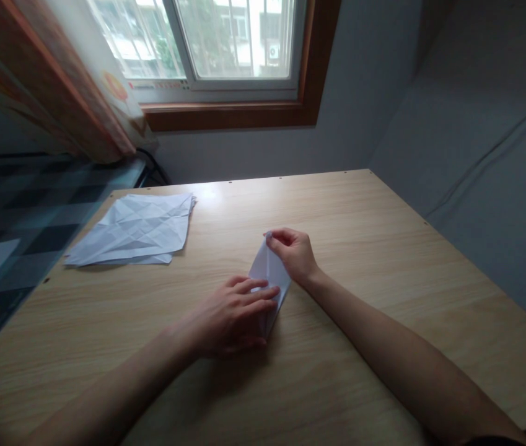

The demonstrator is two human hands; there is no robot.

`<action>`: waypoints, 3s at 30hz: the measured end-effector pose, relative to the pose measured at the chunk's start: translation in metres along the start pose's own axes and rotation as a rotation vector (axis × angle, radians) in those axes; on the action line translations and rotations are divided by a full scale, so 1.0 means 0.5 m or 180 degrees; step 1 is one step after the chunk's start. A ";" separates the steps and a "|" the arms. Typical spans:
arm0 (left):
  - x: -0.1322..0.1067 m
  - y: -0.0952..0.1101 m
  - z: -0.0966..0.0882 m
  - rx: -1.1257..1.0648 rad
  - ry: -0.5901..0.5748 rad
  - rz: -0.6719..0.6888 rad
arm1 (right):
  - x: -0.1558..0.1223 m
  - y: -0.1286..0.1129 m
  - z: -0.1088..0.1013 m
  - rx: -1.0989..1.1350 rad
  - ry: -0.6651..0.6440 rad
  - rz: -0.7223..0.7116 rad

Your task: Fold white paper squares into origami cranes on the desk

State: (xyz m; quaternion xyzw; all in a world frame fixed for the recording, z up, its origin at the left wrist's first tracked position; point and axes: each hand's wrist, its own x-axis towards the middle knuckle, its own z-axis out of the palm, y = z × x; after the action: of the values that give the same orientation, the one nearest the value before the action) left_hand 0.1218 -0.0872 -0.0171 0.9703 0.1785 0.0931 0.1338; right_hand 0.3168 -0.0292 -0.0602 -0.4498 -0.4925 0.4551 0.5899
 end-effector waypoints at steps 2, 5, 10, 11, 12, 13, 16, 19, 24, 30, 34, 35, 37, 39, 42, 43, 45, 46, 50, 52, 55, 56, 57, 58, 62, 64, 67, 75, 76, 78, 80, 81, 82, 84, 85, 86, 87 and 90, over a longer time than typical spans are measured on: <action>0.001 0.002 -0.001 -0.0002 -0.0009 -0.0011 | 0.000 -0.004 0.001 0.0078 0.0002 0.0038; 0.001 0.001 -0.002 -0.0020 0.0028 -0.0026 | -0.001 -0.010 0.000 0.0238 -0.0026 0.0110; -0.004 -0.006 0.008 -0.0061 0.0173 0.0019 | 0.000 -0.011 -0.005 0.0522 -0.0039 0.0311; -0.005 -0.009 0.012 -0.0048 0.0305 0.0034 | 0.000 -0.011 -0.005 0.0576 -0.0070 0.0348; -0.006 -0.012 0.016 -0.0035 0.0523 0.0011 | -0.001 -0.012 -0.005 0.0651 -0.0115 0.0378; -0.007 -0.015 0.019 -0.0035 0.0863 -0.0076 | -0.003 -0.014 -0.004 0.0734 -0.0184 0.0405; -0.007 -0.026 0.023 -0.0347 0.2198 -0.0787 | -0.016 -0.025 0.006 0.0886 -0.0555 0.0542; -0.004 -0.037 0.019 -0.1487 0.2633 -0.1582 | -0.035 -0.036 0.019 0.0653 -0.1014 0.0694; 0.003 -0.048 0.020 -0.2907 0.2180 -0.1919 | -0.057 -0.038 0.036 0.0277 -0.1264 0.0611; 0.000 -0.057 0.027 -0.2989 0.2304 -0.2107 | -0.070 -0.033 0.043 0.0231 -0.1560 0.0572; 0.001 -0.054 0.022 -0.3094 0.2163 -0.2099 | -0.074 -0.030 0.044 0.0238 -0.1621 0.0553; 0.002 -0.052 0.020 -0.3058 0.2130 -0.2140 | -0.075 -0.030 0.045 0.0235 -0.1632 0.0539; 0.003 -0.049 0.018 -0.2968 0.2105 -0.2223 | -0.076 -0.030 0.045 0.0220 -0.1684 0.0511; 0.005 -0.047 0.017 -0.2887 0.2123 -0.2274 | -0.076 -0.030 0.046 0.0190 -0.1713 0.0475; 0.005 -0.048 0.019 -0.2753 0.2182 -0.2315 | -0.078 -0.032 0.046 0.0121 -0.1693 0.0415; 0.005 -0.048 0.021 -0.2691 0.2228 -0.2330 | -0.078 -0.033 0.046 0.0090 -0.1682 0.0394; 0.005 -0.049 0.024 -0.2569 0.2340 -0.2385 | -0.078 -0.036 0.045 0.0017 -0.1665 0.0368; 0.005 -0.049 0.025 -0.2522 0.2392 -0.2420 | -0.077 -0.037 0.044 -0.0018 -0.1664 0.0358; 0.006 -0.049 0.030 -0.2539 0.2520 -0.2463 | -0.076 -0.042 0.043 -0.0080 -0.1661 0.0353; 0.006 -0.052 0.031 -0.2769 0.2600 -0.2367 | -0.075 -0.042 0.044 -0.0059 -0.1627 0.0376; 0.005 -0.055 0.031 -0.3363 0.2642 -0.2111 | -0.074 -0.041 0.044 -0.0010 -0.1580 0.0396; 0.004 -0.055 0.031 -0.3529 0.2625 -0.2032 | -0.074 -0.040 0.044 0.0001 -0.1562 0.0390; 0.003 -0.055 0.031 -0.3650 0.2597 -0.1966 | -0.074 -0.040 0.044 0.0012 -0.1539 0.0376; 0.002 -0.054 0.030 -0.3722 0.2571 -0.1917 | -0.074 -0.039 0.043 0.0024 -0.1518 0.0363; 0.000 -0.050 0.027 -0.3724 0.2526 -0.1867 | -0.074 -0.034 0.040 0.0065 -0.1449 0.0311; 0.000 -0.048 0.026 -0.3663 0.2542 -0.1902 | -0.074 -0.033 0.039 -0.0010 -0.1405 0.0303; 0.003 -0.048 0.026 -0.3592 0.2570 -0.1918 | -0.073 -0.033 0.040 -0.0184 -0.1313 0.0284; -0.004 -0.058 0.025 -0.3794 0.2450 -0.1813 | -0.070 -0.038 0.044 -0.0274 -0.1201 0.0291; -0.006 -0.060 0.025 -0.3770 0.2412 -0.1810 | -0.069 -0.038 0.045 -0.0229 -0.1171 0.0331; -0.009 -0.062 0.024 -0.3639 0.2293 -0.1841 | -0.070 -0.038 0.045 -0.0141 -0.1117 0.0411; -0.010 -0.063 0.024 -0.3477 0.2159 -0.1884 | -0.071 -0.039 0.046 -0.0048 -0.1095 0.0484; -0.010 -0.062 0.025 -0.3411 0.2108 -0.1905 | -0.071 -0.040 0.046 -0.0001 -0.1088 0.0510; -0.010 -0.062 0.025 -0.3362 0.2073 -0.1921 | -0.071 -0.040 0.046 0.0038 -0.1080 0.0529; -0.009 -0.061 0.025 -0.3309 0.2038 -0.1932 | -0.072 -0.040 0.047 0.0086 -0.1071 0.0546; -0.009 -0.060 0.025 -0.3292 0.2030 -0.1932 | -0.072 -0.039 0.047 0.0095 -0.1075 0.0547; -0.009 -0.060 0.024 -0.3268 0.2022 -0.1933 | -0.072 -0.038 0.046 0.0094 -0.1087 0.0544; -0.008 -0.060 0.024 -0.3229 0.2015 -0.1940 | -0.072 -0.037 0.046 0.0084 -0.1100 0.0536; -0.006 -0.058 0.022 -0.3076 0.1991 -0.1999 | -0.072 -0.034 0.045 0.0033 -0.1106 0.0494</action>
State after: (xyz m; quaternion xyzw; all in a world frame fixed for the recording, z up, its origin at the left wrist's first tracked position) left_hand 0.1121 -0.0648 -0.0364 0.6299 0.4219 0.3971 0.5173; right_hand 0.2925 -0.0655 -0.0472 -0.3980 -0.5484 0.5726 0.4614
